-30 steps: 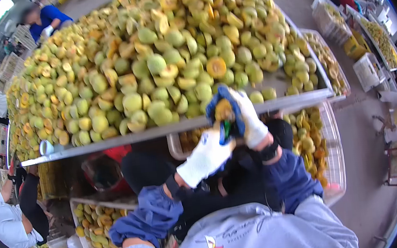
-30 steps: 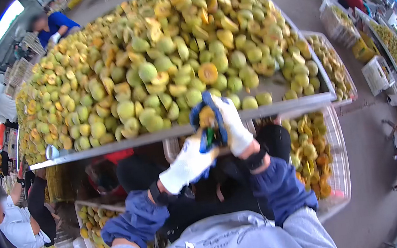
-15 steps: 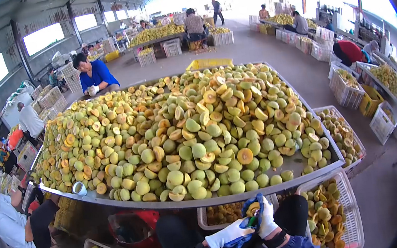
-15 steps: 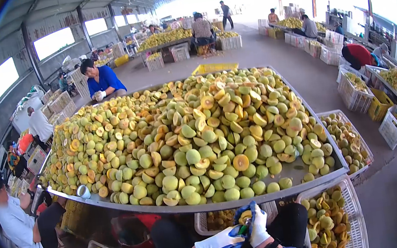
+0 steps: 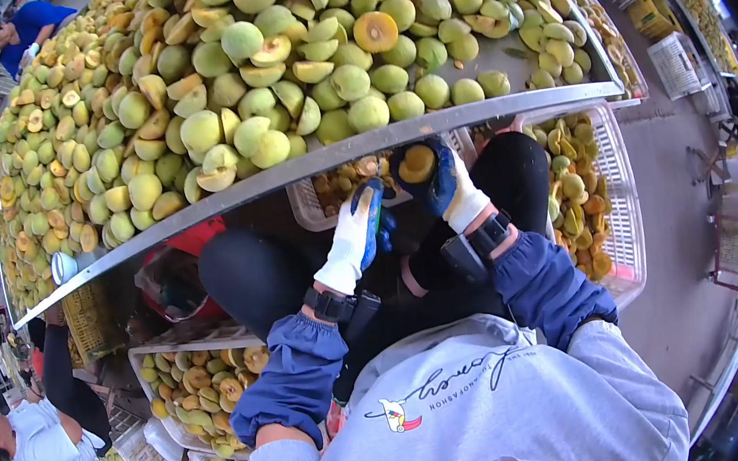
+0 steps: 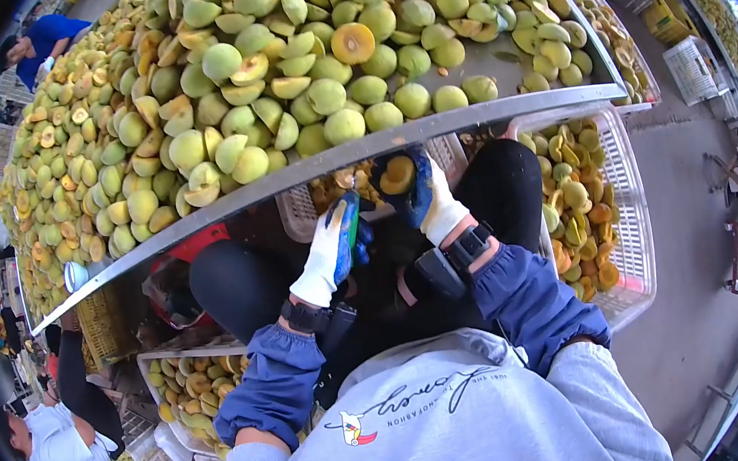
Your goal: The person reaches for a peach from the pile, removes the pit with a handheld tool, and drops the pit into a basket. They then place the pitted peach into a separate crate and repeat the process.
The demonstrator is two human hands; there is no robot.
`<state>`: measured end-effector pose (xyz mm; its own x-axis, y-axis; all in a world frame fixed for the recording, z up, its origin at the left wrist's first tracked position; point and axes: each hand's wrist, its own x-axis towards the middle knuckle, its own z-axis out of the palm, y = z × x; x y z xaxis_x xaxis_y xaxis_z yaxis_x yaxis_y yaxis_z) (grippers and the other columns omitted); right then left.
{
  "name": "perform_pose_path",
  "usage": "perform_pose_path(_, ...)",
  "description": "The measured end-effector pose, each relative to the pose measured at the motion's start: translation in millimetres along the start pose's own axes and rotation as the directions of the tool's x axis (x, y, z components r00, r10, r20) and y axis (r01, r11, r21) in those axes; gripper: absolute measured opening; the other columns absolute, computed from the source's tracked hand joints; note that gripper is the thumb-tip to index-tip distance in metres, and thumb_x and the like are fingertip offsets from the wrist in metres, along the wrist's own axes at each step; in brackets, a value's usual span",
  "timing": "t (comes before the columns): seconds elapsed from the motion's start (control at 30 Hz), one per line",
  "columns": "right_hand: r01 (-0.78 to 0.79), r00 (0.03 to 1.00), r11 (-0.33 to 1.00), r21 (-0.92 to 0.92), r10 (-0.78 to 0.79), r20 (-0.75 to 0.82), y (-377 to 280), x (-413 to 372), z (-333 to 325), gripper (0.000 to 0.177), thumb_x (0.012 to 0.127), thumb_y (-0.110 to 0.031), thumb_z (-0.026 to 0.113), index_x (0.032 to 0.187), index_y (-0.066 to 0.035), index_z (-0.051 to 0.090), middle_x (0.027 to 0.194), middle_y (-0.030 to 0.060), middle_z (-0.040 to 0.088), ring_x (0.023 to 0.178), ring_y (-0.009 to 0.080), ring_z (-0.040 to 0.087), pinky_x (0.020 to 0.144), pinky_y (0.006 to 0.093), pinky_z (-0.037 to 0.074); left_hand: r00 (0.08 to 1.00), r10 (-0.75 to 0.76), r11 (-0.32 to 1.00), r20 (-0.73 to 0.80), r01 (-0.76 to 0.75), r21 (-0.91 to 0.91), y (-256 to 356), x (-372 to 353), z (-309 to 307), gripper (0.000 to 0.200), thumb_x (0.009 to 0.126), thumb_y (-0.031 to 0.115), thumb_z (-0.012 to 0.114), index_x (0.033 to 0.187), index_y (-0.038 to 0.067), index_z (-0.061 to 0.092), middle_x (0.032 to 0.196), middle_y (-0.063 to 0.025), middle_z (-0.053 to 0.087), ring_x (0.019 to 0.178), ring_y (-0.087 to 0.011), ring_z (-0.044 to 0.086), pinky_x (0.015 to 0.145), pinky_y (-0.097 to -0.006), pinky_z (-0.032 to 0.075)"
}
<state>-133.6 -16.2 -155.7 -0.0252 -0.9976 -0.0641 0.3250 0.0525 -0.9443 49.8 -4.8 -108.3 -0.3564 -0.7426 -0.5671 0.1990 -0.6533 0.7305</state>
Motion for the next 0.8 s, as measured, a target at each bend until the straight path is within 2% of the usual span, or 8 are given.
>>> perform_pose_path(0.03,-0.109,0.993,0.937,0.333,0.117,-0.005,-5.1,-0.2,0.5,0.026,0.096,-0.02,0.049,0.119,-0.009,0.052,0.112,0.0059,0.06,0.099,0.0201,0.061,0.087,0.0332,0.053,0.997,-0.01,0.993,-0.077,0.019,0.113,4.9,-1.7,4.6,0.035,0.093,0.041,0.055,0.104,0.008,0.057,0.066,-0.0043,0.055,0.051,-0.0134,0.05,0.045,-0.027,0.041)
perform_pose_path(0.1,0.108,0.993,0.978,-0.179,-0.099,0.061,-5.5,-3.8,2.4,0.028,0.097,-0.025,0.049,0.121,-0.01,0.052,0.113,0.0056,0.061,0.099,0.0206,0.062,0.085,0.0333,0.054,0.962,0.271,0.82,-0.038,-0.21,0.532,-15.2,14.4,-6.2,0.046,0.087,0.035,0.063,0.116,0.001,0.054,0.073,-0.013,0.061,0.06,-0.0216,0.058,0.059,-0.035,0.049)
perform_pose_path(0.17,-0.278,0.943,0.805,0.524,0.333,-0.012,-33.9,-6.6,23.6,0.029,0.097,-0.029,0.051,0.119,-0.011,0.053,0.109,0.0046,0.062,0.095,0.0187,0.062,0.083,0.0325,0.053,0.956,0.288,0.848,-0.058,-0.226,0.479,-14.7,6.7,3.8,0.048,0.085,0.032,0.064,0.12,0.0,0.052,0.078,-0.0169,0.062,0.066,-0.0276,0.06,0.064,-0.0378,0.05)
perform_pose_path(0.3,-0.279,0.921,0.659,0.699,0.39,0.0,7.7,2.1,16.0,0.027,0.097,-0.032,0.051,0.106,-0.009,0.06,0.095,0.0049,0.064,0.086,0.0169,0.062,0.078,0.0323,0.052,0.872,0.486,0.546,0.062,-0.359,0.757,-2.5,-5.4,19.2,0.042,0.083,0.017,0.067,0.118,0.0,0.053,0.077,-0.0137,0.064,0.062,-0.0204,0.061,0.055,-0.0321,0.048)
perform_pose_path(0.43,-0.34,0.885,0.696,0.633,0.464,-0.034,12.7,0.1,21.6,0.03,0.094,-0.036,0.053,0.098,-0.007,0.06,0.085,0.0069,0.064,0.078,0.0176,0.062,0.072,0.0298,0.052,0.846,0.504,0.148,0.172,-0.28,0.948,5.9,-16.8,31.5,0.044,0.081,0.017,0.064,0.121,0.002,0.052,0.079,-0.025,0.063,0.073,-0.0423,0.062,0.06,-0.0464,0.051)
perform_pose_path(0.57,-0.306,0.857,0.766,0.566,0.481,-0.187,19.1,1.8,34.2,0.029,0.094,-0.036,0.051,0.099,-0.009,0.061,0.086,0.0074,0.064,0.072,0.0184,0.061,0.068,0.0335,0.051,0.83,0.485,0.051,0.276,-0.342,0.938,2.5,-10.3,29.8,0.032,0.086,0.014,0.059,0.116,0.003,0.053,0.076,-0.0195,0.066,0.068,-0.0341,0.066,0.057,-0.0436,0.05)
perform_pose_path(0.67,-0.242,0.893,0.861,0.447,0.378,-0.244,-1.0,11.0,53.6,0.035,0.095,-0.04,0.049,0.1,-0.008,0.062,0.086,0.0064,0.063,0.075,0.0185,0.06,0.069,0.0351,0.05,0.981,0.091,0.877,0.172,-0.161,0.454,-8.6,11.2,-4.9,0.023,0.092,0.014,0.059,0.113,0.007,0.056,0.079,0.0043,0.058,0.07,-0.0091,0.056,0.058,-0.026,0.046)
perform_pose_path(0.8,-0.409,0.808,0.831,0.378,0.522,-0.274,40.0,36.8,40.0,0.048,0.094,-0.049,0.044,0.105,-0.007,0.064,0.091,0.0076,0.063,0.08,0.0227,0.058,0.067,0.0416,0.046,0.999,-0.035,0.999,-0.038,0.033,-0.041,7.9,14.6,-4.3,0.027,0.091,0.027,0.061,0.114,0.012,0.058,0.078,0.0016,0.059,0.05,-0.0067,0.046,0.043,-0.0203,0.037)
